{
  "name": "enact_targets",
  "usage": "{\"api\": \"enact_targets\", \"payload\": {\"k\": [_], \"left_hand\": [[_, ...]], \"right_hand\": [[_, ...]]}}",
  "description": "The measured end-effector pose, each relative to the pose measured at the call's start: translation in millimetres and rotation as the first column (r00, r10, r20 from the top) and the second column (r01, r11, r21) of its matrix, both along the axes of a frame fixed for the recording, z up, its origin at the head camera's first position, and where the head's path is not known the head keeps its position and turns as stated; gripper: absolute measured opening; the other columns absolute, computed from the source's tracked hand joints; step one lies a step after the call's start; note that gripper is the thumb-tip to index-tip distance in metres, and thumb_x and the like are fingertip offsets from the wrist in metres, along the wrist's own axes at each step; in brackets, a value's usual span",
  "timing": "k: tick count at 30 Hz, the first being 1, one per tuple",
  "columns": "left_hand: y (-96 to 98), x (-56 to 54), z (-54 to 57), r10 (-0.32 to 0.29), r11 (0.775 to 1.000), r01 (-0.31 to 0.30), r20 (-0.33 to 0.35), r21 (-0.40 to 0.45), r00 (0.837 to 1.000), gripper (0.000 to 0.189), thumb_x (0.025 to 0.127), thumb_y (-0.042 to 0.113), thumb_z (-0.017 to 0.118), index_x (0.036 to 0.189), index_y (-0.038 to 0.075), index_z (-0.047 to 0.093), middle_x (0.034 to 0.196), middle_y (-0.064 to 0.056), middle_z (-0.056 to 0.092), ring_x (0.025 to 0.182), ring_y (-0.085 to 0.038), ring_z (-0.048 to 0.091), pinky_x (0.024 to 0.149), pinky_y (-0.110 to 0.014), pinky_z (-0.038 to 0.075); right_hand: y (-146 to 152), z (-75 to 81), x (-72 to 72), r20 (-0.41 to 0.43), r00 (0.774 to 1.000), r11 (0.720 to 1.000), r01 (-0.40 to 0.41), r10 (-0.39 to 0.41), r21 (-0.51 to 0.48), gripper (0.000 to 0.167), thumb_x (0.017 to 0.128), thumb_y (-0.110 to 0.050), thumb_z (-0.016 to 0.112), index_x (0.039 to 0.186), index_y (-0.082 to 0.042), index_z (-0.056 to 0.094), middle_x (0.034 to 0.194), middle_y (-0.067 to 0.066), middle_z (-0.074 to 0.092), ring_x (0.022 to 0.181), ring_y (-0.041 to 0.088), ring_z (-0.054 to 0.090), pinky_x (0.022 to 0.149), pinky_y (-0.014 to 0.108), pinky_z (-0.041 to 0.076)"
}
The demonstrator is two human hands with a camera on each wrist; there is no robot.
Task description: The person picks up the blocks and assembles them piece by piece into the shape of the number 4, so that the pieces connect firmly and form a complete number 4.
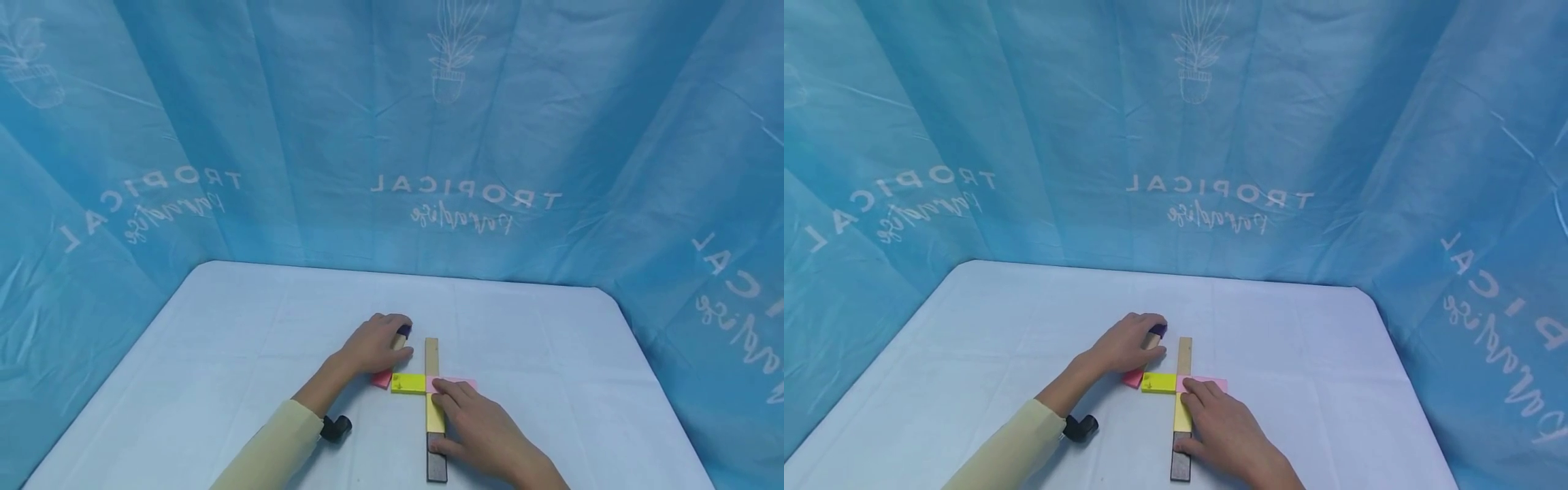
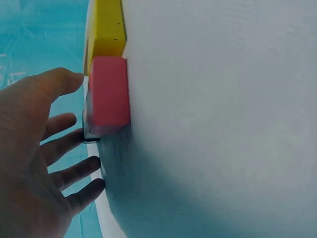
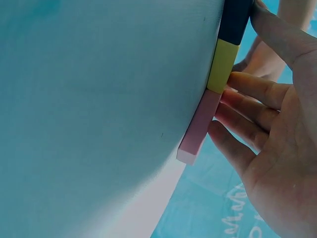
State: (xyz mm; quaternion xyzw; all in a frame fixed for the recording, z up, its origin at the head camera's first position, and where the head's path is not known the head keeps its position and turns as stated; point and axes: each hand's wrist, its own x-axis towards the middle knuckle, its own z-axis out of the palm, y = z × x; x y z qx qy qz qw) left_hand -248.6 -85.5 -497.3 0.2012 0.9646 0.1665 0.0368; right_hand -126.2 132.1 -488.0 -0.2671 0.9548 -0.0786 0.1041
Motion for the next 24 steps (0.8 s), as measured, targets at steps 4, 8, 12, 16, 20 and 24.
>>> {"api": "enact_targets", "payload": {"k": [4,8,12,16,20,24], "left_hand": [[-1.6,0.7,-0.9,-0.024,1.000,0.024,-0.016,-0.021,1.000,0.056,0.087,0.051,0.062,0.135,0.025,0.053,0.139,0.005,0.050,0.124,-0.019,0.045,0.099,-0.042,0.041],[-2.0,-0.5,-1.1,-0.024,0.999,0.024,-0.012,-0.030,1.000,0.057,0.087,0.052,0.061,0.137,0.026,0.052,0.141,0.005,0.047,0.128,-0.020,0.042,0.101,-0.043,0.039],[-2.5,-2.4,0.1,-0.036,0.999,0.036,-0.010,-0.023,0.999,0.057,0.088,0.050,0.062,0.137,0.024,0.052,0.145,0.004,0.044,0.131,-0.021,0.040,0.102,-0.045,0.038],[-3.0,-0.6,-2.2,-0.047,0.999,0.047,0.000,-0.017,0.999,0.055,0.088,0.050,0.062,0.136,0.024,0.054,0.147,0.003,0.041,0.132,-0.022,0.039,0.102,-0.046,0.037],[-4.2,3.1,-5.8,-0.053,0.998,0.053,0.007,-0.015,0.999,0.054,0.088,0.051,0.061,0.135,0.025,0.054,0.149,0.004,0.038,0.134,-0.021,0.037,0.103,-0.045,0.037],[-4.7,6.2,-3.5,-0.056,0.998,0.056,-0.006,0.008,0.998,0.053,0.090,0.052,0.058,0.135,0.025,0.054,0.151,0.004,0.034,0.136,-0.021,0.034,0.104,-0.045,0.036]], "right_hand": [[-0.4,-1.2,-0.6,0.002,1.000,1.000,-0.003,0.003,-0.010,0.085,0.077,-0.076,0.052,0.138,-0.017,0.052,0.148,0.000,0.038,0.132,0.019,0.038,0.098,0.044,0.042],[-0.8,-1.9,-1.6,0.000,1.000,1.000,-0.001,0.001,-0.006,0.085,0.077,-0.075,0.054,0.139,-0.017,0.051,0.149,-0.001,0.038,0.132,0.019,0.038,0.099,0.044,0.042],[-1.6,0.2,-3.0,-0.009,1.000,1.000,-0.007,0.007,0.007,0.085,0.077,-0.075,0.052,0.138,-0.016,0.052,0.148,0.001,0.038,0.132,0.019,0.038,0.099,0.044,0.042],[-1.5,1.2,-1.5,-0.018,0.999,0.999,-0.031,0.031,0.032,0.086,0.080,-0.076,0.048,0.139,-0.014,0.052,0.148,0.002,0.039,0.132,0.020,0.038,0.099,0.044,0.041],[-0.3,-2.1,1.2,-0.038,0.998,0.998,-0.055,0.056,0.037,0.084,0.083,-0.075,0.044,0.139,-0.014,0.051,0.147,0.002,0.040,0.132,0.020,0.038,0.101,0.043,0.040],[2.3,-2.4,3.3,-0.074,0.995,0.998,-0.067,0.067,0.000,0.072,0.089,-0.067,0.048,0.140,-0.016,0.050,0.146,0.000,0.041,0.132,0.018,0.038,0.101,0.043,0.039]]}}
